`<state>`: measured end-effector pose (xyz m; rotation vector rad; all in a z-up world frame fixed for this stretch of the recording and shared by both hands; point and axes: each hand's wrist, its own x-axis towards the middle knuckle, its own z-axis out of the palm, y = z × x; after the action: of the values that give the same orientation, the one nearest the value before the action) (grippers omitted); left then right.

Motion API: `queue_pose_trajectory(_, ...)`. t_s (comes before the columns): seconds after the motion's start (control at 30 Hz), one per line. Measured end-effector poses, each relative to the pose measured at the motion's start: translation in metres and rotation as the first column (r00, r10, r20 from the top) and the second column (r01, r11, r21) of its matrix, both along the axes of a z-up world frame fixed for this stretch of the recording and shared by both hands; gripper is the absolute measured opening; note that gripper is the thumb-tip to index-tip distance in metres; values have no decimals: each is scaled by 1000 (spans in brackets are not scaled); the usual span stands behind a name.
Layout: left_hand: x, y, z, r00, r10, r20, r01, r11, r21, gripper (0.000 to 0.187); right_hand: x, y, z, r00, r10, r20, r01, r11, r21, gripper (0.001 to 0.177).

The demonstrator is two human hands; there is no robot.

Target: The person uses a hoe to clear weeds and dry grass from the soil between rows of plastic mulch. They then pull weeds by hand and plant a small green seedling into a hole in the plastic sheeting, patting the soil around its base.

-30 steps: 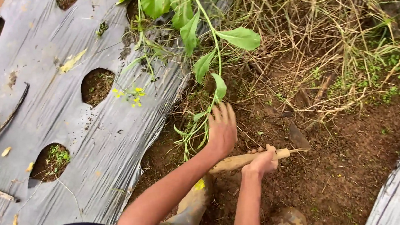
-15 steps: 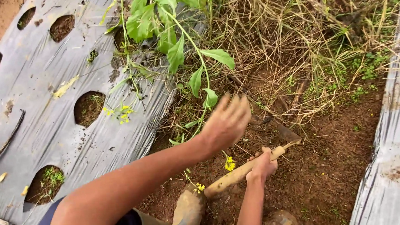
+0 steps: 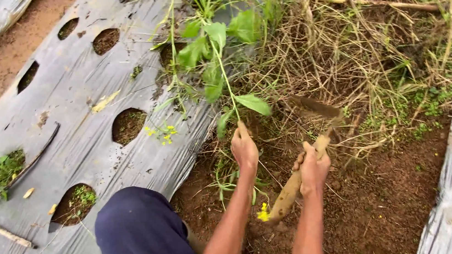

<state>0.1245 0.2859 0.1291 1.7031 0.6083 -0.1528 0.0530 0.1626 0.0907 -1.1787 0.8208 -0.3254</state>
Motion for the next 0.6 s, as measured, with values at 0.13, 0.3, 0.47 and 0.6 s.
queue_pose_trajectory(0.13, -5, 30, -9, 998, 41, -50, -39, 998, 39, 68, 29, 33, 77, 961, 269, 67, -250, 946, -205, 12)
queue_pose_trajectory(0.3, -6, 23, -20, 998, 14, -60, -17, 998, -53, 61, 59, 51, 134, 860, 475, 188, -374, 836, -402, 15)
queue_pose_trajectory(0.47, -2, 36, -28, 998, 34, -48, -37, 997, -63, 57, 65, 70, -3, 847, 528, -58, -497, 747, -441, 19)
queue_pose_trajectory(0.6, -35, 21, -60, 993, -31, -115, 27, 999, -33, 51, 58, 69, -60, 781, 541, -314, -625, 679, -386, 23)
